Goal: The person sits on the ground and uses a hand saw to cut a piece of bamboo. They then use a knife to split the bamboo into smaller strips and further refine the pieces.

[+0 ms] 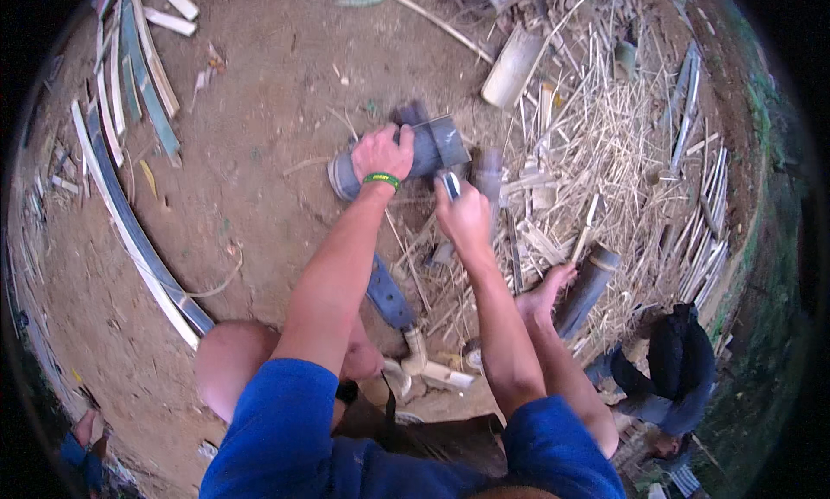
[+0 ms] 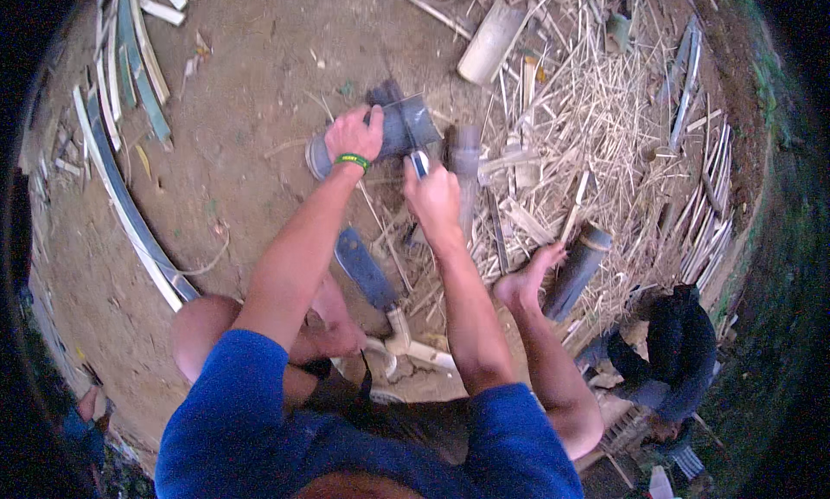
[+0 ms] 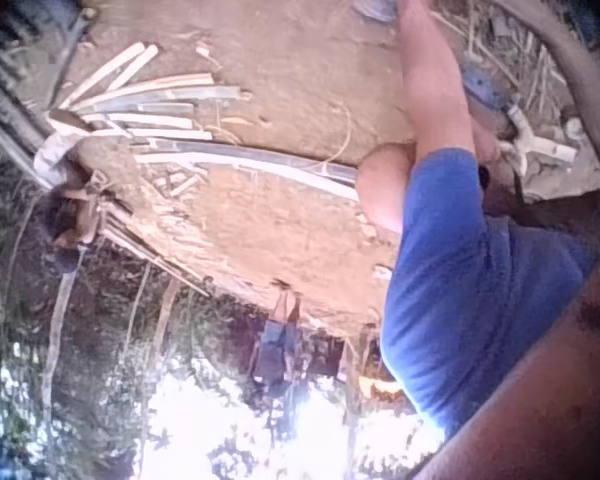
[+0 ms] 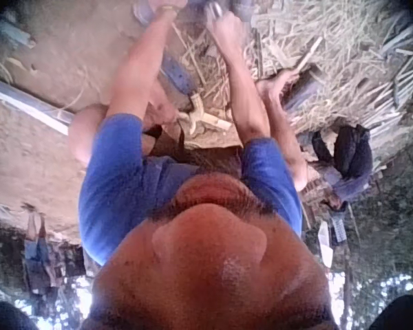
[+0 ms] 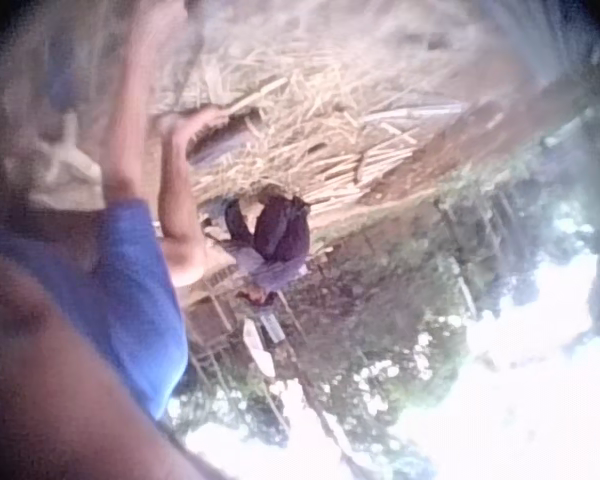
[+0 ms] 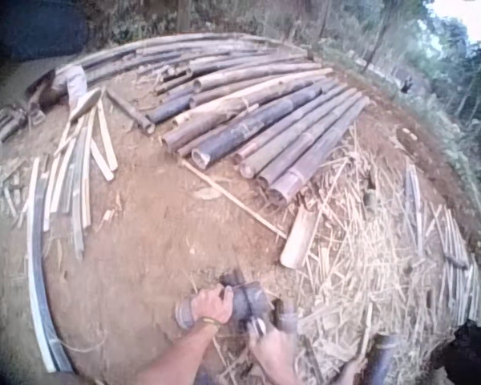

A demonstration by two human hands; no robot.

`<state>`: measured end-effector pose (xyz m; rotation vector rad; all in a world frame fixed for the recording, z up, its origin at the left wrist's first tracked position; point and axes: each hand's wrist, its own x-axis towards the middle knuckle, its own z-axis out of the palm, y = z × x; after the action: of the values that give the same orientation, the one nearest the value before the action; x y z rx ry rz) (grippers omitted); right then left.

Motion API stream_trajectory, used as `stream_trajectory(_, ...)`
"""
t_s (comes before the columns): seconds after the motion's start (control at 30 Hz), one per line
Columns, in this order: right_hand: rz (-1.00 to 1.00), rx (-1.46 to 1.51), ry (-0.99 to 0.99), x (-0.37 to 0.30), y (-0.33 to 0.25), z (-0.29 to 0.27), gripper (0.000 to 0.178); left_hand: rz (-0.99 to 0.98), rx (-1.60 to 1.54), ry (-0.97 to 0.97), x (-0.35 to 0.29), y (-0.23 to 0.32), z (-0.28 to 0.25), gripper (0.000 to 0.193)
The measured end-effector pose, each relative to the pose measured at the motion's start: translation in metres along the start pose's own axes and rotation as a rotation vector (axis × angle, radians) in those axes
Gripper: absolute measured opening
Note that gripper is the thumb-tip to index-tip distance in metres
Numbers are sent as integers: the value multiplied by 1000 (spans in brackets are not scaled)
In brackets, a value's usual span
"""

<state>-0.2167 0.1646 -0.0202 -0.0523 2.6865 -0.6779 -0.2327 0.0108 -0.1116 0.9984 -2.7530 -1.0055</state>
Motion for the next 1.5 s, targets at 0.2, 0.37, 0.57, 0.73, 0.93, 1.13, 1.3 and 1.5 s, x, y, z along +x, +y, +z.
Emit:
stream_trajectory(0.2, -58, 94, -18, -118, 63, -21, 40, -46, 89, 0, 11, -13, -12, 44)
stream_trajectory(0.37, 47, -45, 82, 3, 3, 13, 43, 88, 31, 84, 11, 5, 0, 44)
stream_trajectory(0.57, -22, 143, -53, -97, 41, -20, 42, 57, 49, 68, 10, -18, -14, 41)
stream_trajectory(0.73, -2, -84, 62, 8, -3, 4, 37, -38, 60, 34, 17, 5, -5, 43)
stream_trajectory(0.93, -169, 234, 71, -126, 55, -29, 38, -13, 82, 59, 20, -21, -15, 44)
stream_trajectory(1.13, -48, -6, 58, -21, 13, 3, 39, -70, 91, 36, 20, -8, -7, 43)
stream_trajectory(1.3, -98, 77, 27, -95, 57, -4, 40, 81, 59, 93, 10, -26, -7, 43)
stream_trajectory(1.5, -65, -19, 62, -37, 23, 3, 40, -97, 97, 30, 19, -8, -12, 41)
